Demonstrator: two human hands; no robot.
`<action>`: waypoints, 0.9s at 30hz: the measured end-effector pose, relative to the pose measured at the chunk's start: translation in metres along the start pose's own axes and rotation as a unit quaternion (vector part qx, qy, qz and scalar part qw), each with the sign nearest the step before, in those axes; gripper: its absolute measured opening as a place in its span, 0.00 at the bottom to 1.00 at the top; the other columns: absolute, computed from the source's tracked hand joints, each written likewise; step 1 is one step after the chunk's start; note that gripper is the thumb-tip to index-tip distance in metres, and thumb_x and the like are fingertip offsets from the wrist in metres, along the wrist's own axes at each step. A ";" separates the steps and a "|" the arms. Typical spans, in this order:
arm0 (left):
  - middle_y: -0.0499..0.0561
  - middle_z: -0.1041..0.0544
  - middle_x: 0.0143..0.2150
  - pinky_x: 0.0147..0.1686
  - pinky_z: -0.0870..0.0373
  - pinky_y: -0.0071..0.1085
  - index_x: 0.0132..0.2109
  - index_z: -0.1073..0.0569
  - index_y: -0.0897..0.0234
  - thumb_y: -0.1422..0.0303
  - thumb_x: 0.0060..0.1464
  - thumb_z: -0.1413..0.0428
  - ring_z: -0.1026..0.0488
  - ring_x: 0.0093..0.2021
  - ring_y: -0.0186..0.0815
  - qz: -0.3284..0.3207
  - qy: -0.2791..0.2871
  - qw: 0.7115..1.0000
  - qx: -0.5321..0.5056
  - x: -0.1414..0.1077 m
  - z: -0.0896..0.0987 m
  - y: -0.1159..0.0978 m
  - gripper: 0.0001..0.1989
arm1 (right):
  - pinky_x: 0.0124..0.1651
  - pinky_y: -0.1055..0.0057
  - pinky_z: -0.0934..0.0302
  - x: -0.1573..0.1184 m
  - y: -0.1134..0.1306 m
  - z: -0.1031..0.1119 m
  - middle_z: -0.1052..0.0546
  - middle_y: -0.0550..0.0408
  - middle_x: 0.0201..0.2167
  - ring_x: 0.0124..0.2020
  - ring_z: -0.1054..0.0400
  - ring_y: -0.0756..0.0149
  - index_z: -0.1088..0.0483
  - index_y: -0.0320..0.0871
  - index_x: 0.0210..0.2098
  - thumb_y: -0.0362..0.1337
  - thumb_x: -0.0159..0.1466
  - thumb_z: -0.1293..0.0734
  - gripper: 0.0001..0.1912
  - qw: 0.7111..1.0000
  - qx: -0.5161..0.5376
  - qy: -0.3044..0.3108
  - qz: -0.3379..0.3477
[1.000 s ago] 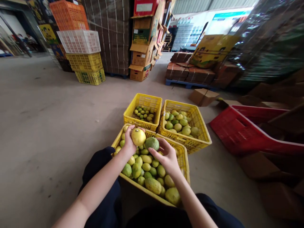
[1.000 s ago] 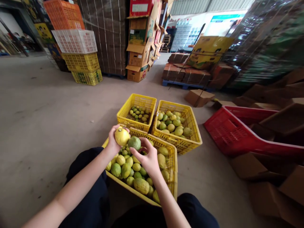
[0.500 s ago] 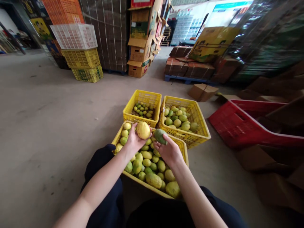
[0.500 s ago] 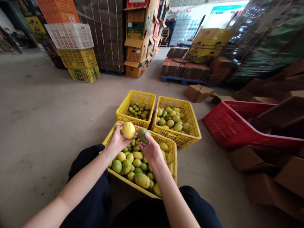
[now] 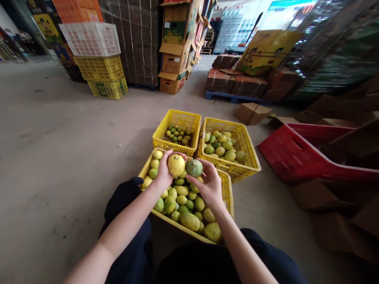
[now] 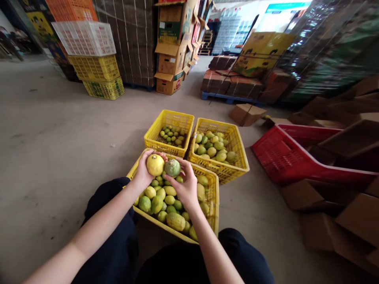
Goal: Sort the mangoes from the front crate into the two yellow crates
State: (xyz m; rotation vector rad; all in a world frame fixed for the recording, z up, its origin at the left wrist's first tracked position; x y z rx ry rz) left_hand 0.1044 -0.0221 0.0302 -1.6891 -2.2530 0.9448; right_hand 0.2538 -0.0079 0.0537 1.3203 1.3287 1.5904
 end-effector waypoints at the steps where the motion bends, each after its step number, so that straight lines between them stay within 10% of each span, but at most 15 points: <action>1: 0.52 0.20 0.28 0.45 0.26 0.32 0.27 0.23 0.65 0.64 0.51 0.45 0.20 0.39 0.41 -0.012 0.010 1.000 0.017 -0.001 -0.002 -0.003 0.11 | 0.53 0.57 0.30 -0.001 0.000 0.000 0.21 0.52 0.48 0.50 0.28 0.54 0.28 0.50 0.46 0.42 0.47 0.19 0.29 1.000 -0.014 0.000 -0.001; 10: 0.55 0.19 0.29 0.40 0.28 0.31 0.25 0.22 0.66 0.66 0.52 0.48 0.21 0.32 0.38 -0.023 0.028 0.996 0.081 -0.012 -0.014 -0.019 0.14 | 0.60 0.53 0.34 -0.006 0.007 0.004 0.21 0.52 0.52 0.54 0.28 0.52 0.26 0.50 0.51 0.41 0.51 0.21 0.28 0.998 -0.054 0.035 0.021; 27: 0.53 0.19 0.34 0.37 0.24 0.32 0.44 0.22 0.68 0.67 0.55 0.50 0.21 0.34 0.39 0.171 -0.083 0.977 -0.100 -0.012 0.001 0.019 0.15 | 0.48 0.58 0.29 -0.004 -0.003 -0.001 0.19 0.52 0.41 0.43 0.24 0.55 0.30 0.48 0.43 0.45 0.46 0.19 0.29 0.997 0.006 -0.009 -0.078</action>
Point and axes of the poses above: each hand's wrist, its own x-axis towards the middle knuckle, its own z-axis out of the back of the hand, y = z × x, the point moved 7 cm from there along x, towards the middle knuckle
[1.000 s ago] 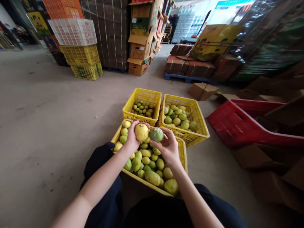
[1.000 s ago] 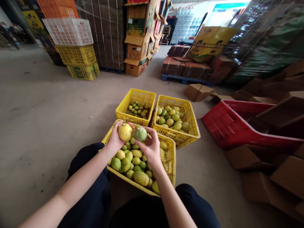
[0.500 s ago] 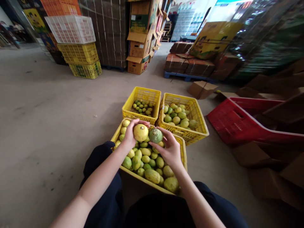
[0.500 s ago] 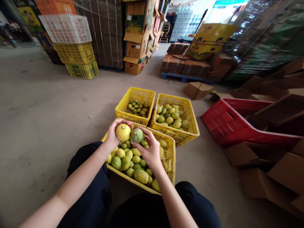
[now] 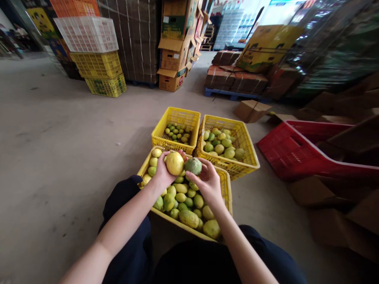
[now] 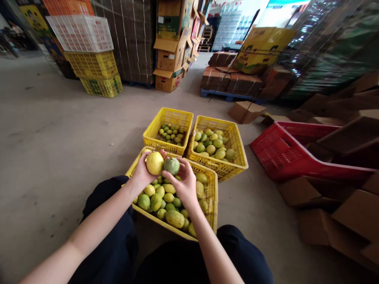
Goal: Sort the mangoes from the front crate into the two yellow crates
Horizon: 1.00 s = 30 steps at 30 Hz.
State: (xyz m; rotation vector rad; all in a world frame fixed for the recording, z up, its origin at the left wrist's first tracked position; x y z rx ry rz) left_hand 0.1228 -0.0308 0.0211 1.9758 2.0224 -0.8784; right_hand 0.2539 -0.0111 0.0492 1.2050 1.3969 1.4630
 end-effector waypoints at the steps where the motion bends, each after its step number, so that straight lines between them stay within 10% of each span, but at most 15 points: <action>1: 0.54 0.19 0.34 0.38 0.24 0.33 0.45 0.22 0.68 0.67 0.55 0.50 0.21 0.36 0.40 0.001 0.002 1.000 -0.002 0.000 0.000 0.000 0.16 | 0.47 0.59 0.29 0.000 -0.002 -0.001 0.18 0.53 0.39 0.41 0.24 0.57 0.31 0.49 0.42 0.47 0.46 0.20 0.28 1.000 0.009 0.001 -0.015; 30: 0.57 0.21 0.33 0.36 0.23 0.30 0.45 0.24 0.70 0.61 0.66 0.49 0.23 0.34 0.38 0.023 -0.059 0.995 0.071 0.003 0.007 0.004 0.16 | 0.30 0.65 0.28 0.004 -0.034 0.004 0.20 0.56 0.31 0.25 0.28 0.64 0.28 0.47 0.33 0.54 0.50 0.23 0.21 0.979 0.093 -0.029 -0.178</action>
Point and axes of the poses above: each hand's wrist, its own x-axis towards the middle knuckle, its own z-axis out of the back of the hand, y = z × x, the point moved 7 cm from there along x, towards the middle knuckle
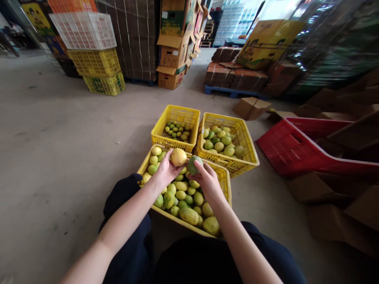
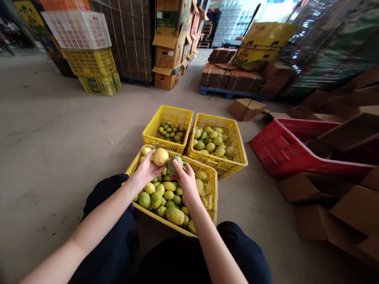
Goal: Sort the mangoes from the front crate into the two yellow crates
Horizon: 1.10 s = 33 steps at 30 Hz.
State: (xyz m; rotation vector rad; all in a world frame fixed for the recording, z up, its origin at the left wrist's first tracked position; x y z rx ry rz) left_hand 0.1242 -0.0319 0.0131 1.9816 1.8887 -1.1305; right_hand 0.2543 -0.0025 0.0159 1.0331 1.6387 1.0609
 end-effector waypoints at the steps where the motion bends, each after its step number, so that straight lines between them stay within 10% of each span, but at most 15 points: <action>1: 0.56 0.21 0.33 0.35 0.23 0.30 0.45 0.24 0.69 0.61 0.65 0.47 0.23 0.33 0.38 -0.001 0.002 1.000 0.004 0.001 0.000 0.000 0.15 | 0.30 0.65 0.28 0.000 -0.001 0.000 0.20 0.56 0.31 0.24 0.29 0.65 0.28 0.47 0.32 0.54 0.50 0.23 0.21 1.000 0.009 -0.003 -0.006; 26: 0.50 0.21 0.32 0.29 0.27 0.25 0.40 0.26 0.63 0.69 0.61 0.42 0.25 0.30 0.33 -0.036 0.026 0.998 0.036 0.002 -0.001 -0.004 0.02 | 0.25 0.70 0.31 0.002 -0.009 0.000 0.21 0.61 0.27 0.20 0.29 0.68 0.28 0.47 0.35 0.48 0.48 0.21 0.21 0.993 0.106 -0.008 -0.056; 33: 0.56 0.20 0.35 0.36 0.23 0.31 0.48 0.25 0.70 0.58 0.63 0.46 0.21 0.35 0.39 0.007 0.037 0.998 -0.039 0.000 -0.004 -0.002 0.18 | 0.27 0.69 0.31 0.005 -0.010 -0.001 0.21 0.60 0.29 0.22 0.30 0.67 0.26 0.47 0.35 0.46 0.49 0.22 0.18 0.990 0.125 -0.004 -0.065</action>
Point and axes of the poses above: each hand's wrist, its own x-axis towards the middle knuckle, its own z-axis out of the back of the hand, y = z × x, the point moved 7 cm from there along x, towards the middle knuckle
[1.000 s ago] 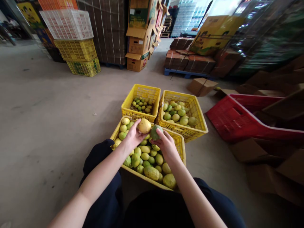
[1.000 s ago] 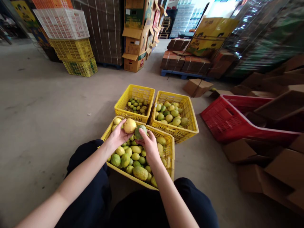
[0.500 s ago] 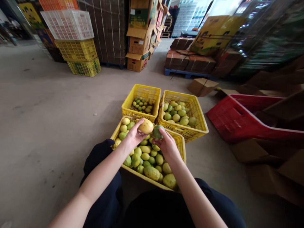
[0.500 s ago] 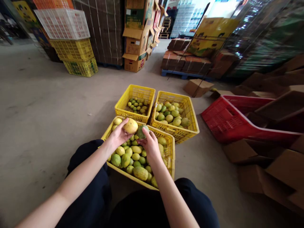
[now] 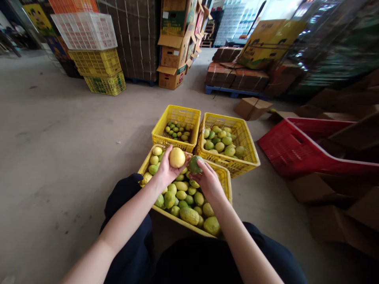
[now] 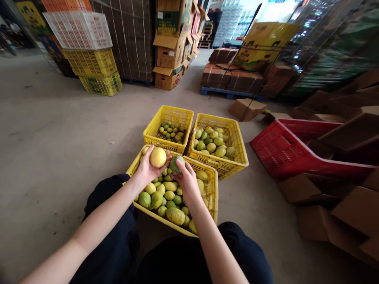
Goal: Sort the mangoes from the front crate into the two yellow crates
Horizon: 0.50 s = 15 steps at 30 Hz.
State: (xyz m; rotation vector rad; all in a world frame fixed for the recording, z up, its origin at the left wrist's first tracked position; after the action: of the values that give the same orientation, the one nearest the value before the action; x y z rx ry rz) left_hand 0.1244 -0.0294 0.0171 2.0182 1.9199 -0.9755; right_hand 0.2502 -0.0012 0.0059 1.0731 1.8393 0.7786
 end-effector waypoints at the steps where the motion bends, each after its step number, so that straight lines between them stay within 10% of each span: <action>1: 0.57 0.20 0.36 0.37 0.22 0.33 0.48 0.25 0.70 0.56 0.63 0.49 0.20 0.37 0.40 0.005 0.008 1.000 -0.016 0.000 -0.001 0.000 0.20 | 0.28 0.68 0.30 0.001 0.000 -0.001 0.20 0.59 0.29 0.24 0.29 0.66 0.26 0.47 0.34 0.46 0.49 0.22 0.17 1.000 0.011 0.010 -0.006; 10: 0.59 0.17 0.39 0.53 0.26 0.40 0.39 0.21 0.68 0.65 0.53 0.46 0.21 0.51 0.48 -0.028 0.077 0.996 0.034 0.004 -0.009 0.015 0.13 | 0.44 0.60 0.25 0.002 0.002 -0.004 0.22 0.55 0.53 0.50 0.26 0.54 0.29 0.53 0.52 0.55 0.56 0.30 0.27 0.988 -0.098 0.038 0.111; 15: 0.57 0.18 0.47 0.58 0.31 0.35 0.44 0.20 0.68 0.70 0.44 0.45 0.25 0.57 0.46 -0.072 0.143 0.983 0.094 0.000 -0.014 0.022 0.18 | 0.69 0.50 0.45 -0.005 0.002 -0.007 0.37 0.50 0.69 0.71 0.45 0.48 0.47 0.54 0.70 0.59 0.55 0.28 0.49 0.918 -0.309 0.089 0.234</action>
State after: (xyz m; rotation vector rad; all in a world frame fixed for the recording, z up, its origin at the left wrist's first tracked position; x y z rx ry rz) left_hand 0.1496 -0.0244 0.0211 2.2571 2.2226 -0.9770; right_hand 0.2461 -0.0050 0.0126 1.0367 1.3147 1.6571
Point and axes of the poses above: each hand's wrist, its own x-axis towards the middle knuckle, its own z-axis out of the back of the hand, y = z × x, the point moved 7 cm from there along x, towards the middle knuckle
